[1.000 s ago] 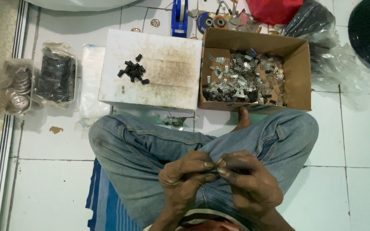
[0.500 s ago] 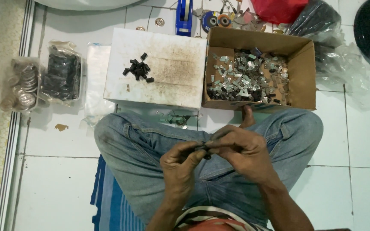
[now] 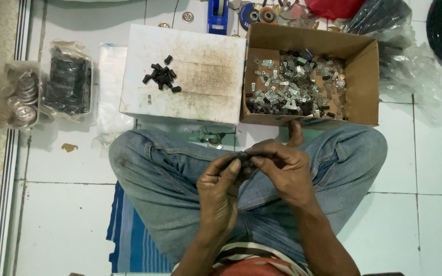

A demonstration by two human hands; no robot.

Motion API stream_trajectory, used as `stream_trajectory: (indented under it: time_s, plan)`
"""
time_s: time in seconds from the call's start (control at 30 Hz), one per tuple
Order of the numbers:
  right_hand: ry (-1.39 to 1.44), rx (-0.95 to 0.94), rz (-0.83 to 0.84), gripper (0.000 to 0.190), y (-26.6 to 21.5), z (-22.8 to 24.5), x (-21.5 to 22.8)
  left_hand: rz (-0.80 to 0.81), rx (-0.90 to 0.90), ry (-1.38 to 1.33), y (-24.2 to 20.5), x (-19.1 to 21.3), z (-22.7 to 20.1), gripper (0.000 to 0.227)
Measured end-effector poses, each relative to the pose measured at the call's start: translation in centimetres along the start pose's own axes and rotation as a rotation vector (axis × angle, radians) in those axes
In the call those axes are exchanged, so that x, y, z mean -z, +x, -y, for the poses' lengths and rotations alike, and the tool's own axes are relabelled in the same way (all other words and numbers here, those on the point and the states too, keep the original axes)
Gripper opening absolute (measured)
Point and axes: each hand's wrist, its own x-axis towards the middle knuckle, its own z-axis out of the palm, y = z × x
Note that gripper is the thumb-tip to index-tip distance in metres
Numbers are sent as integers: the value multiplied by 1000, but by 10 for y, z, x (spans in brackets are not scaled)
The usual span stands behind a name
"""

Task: The person sits on the floor and repeatedly picks up small metal brackets and black plastic pieces from a cardboard box. They fit the plastic pieces onto the metal brackets by hand and place the assembled units onto a white board next to them.

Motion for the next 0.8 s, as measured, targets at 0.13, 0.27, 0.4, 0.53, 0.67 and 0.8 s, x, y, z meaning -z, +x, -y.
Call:
stream_trajectory:
  time_s: [0.13,0.27,0.4,0.53,0.67,0.8]
  plan:
    - [-33,49,-1,14,-1,-7,0,18,-14,-1,3,4,4,22]
    - [-83,12,-20,12,-1,-2,-3,-26,-35,33,4,7,9,22]
    - [-215,35,-25,7,0,6,-4,-30,-48,118,1,0,0,18]
    - [-181,48,8,5,1,2,-13,-31,-94,132,5,7,3,19]
    - [-101,18,-36,6,2,-32,-27,-12,-181,193,14,19,9,14]
    - [-107,-151,-135,8,13,-77,-33,-123,-135,264,43,35,23,16]
